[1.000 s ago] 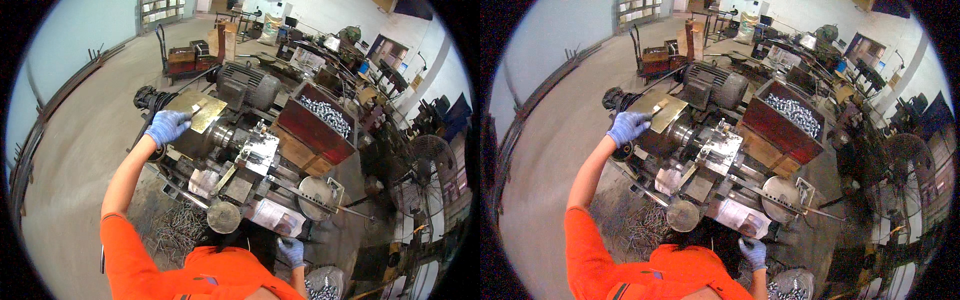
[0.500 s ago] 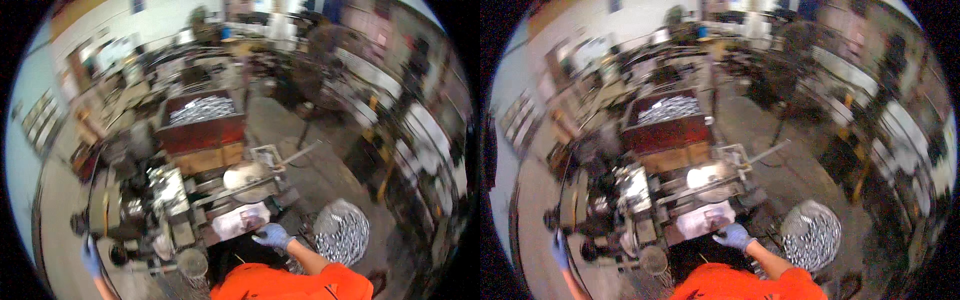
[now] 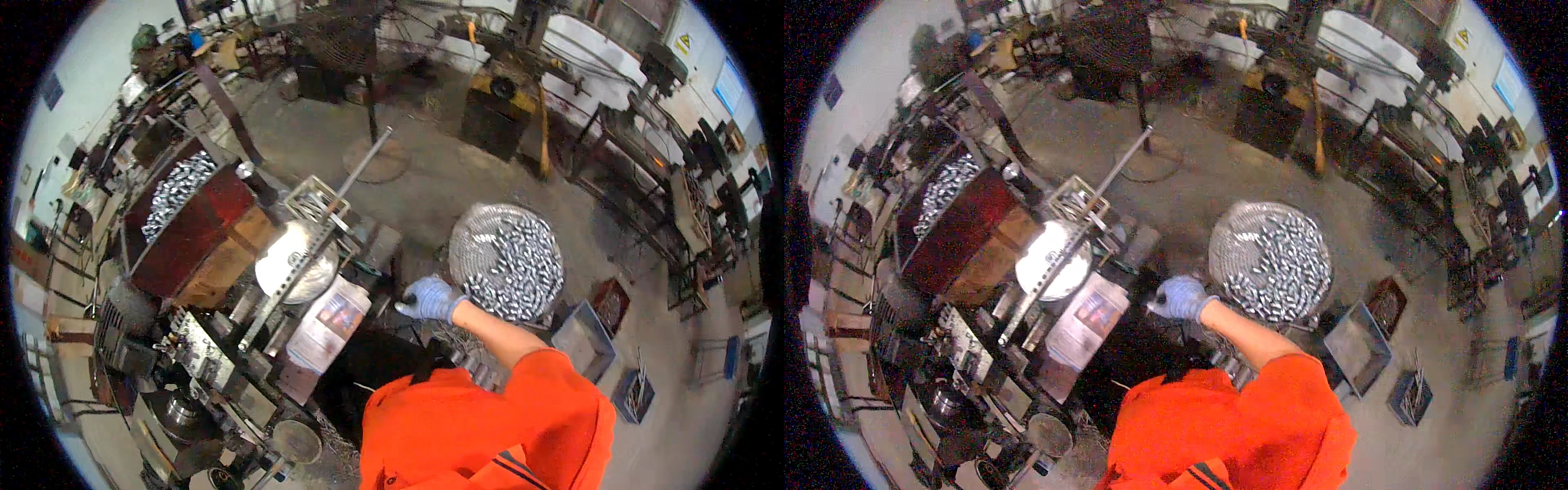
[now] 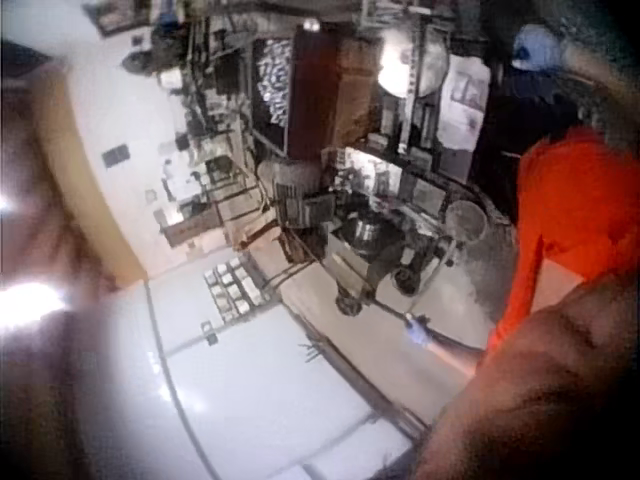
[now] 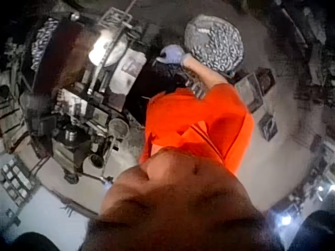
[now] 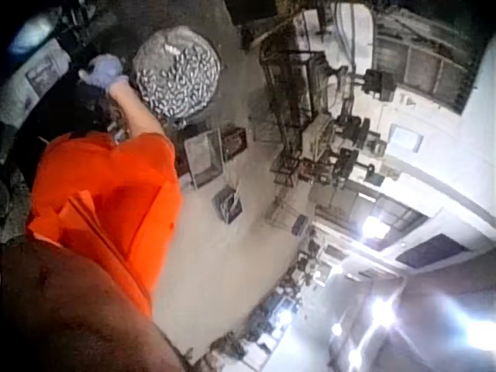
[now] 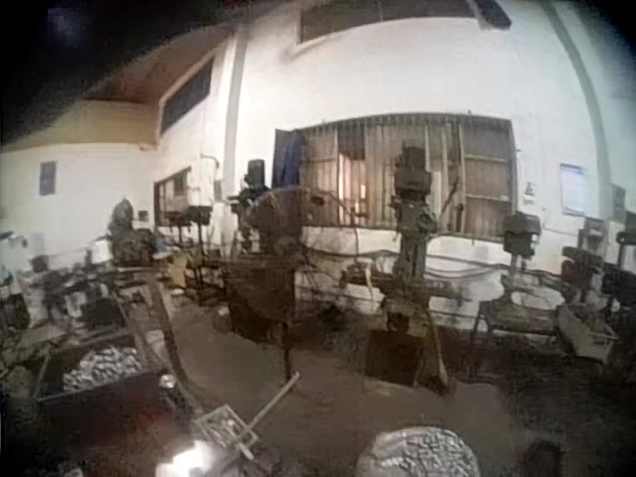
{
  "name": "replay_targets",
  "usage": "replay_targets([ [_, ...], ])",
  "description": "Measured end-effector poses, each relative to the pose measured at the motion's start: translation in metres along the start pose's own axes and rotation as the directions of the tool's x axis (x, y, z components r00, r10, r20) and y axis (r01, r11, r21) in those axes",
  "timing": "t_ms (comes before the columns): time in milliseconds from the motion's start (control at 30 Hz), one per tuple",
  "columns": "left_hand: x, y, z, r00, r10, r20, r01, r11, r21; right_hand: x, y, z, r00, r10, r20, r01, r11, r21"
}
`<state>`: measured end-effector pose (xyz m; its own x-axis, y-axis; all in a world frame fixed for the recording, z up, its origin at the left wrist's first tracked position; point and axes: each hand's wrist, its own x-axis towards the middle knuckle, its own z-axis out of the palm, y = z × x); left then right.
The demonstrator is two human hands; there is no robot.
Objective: The person operates a lathe machine to process metal parts. They pick up a metal piece from a bin, place it into the machine's chuck, and use levers to move the cutting tool and engage the process. After processing, they remove the part and place it into a separate collection bin.
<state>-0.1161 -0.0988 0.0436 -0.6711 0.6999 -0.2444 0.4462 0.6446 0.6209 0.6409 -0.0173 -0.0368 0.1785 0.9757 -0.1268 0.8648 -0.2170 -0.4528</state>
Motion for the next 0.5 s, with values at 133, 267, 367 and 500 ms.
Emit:
replay_targets([
  [133, 0.001, 0.008, 0.007, 0.994, 0.103, -0.044, -0.099, 0.993, 0.068, -0.017, 0.016, 0.004, 0.982, 0.150, 0.112, -0.150, 0.989, -0.001],
  [267, 0.019, -0.011, 0.007, 0.996, -0.014, -0.093, 0.009, 0.999, -0.050, -0.034, 0.055, 0.016, 0.967, 0.182, -0.179, -0.170, 0.982, 0.078],
  [367, 0.033, -0.029, 0.001, 0.996, -0.008, -0.085, 0.009, 1.000, 0.008, -0.035, 0.102, -0.001, 0.876, 0.465, -0.128, -0.456, 0.885, 0.091],
  [500, 0.036, -0.019, 0.013, 0.991, 0.047, -0.126, -0.045, 0.999, 0.017, -0.043, 0.207, -0.005, 0.750, 0.629, -0.204, -0.646, 0.763, -0.024],
])
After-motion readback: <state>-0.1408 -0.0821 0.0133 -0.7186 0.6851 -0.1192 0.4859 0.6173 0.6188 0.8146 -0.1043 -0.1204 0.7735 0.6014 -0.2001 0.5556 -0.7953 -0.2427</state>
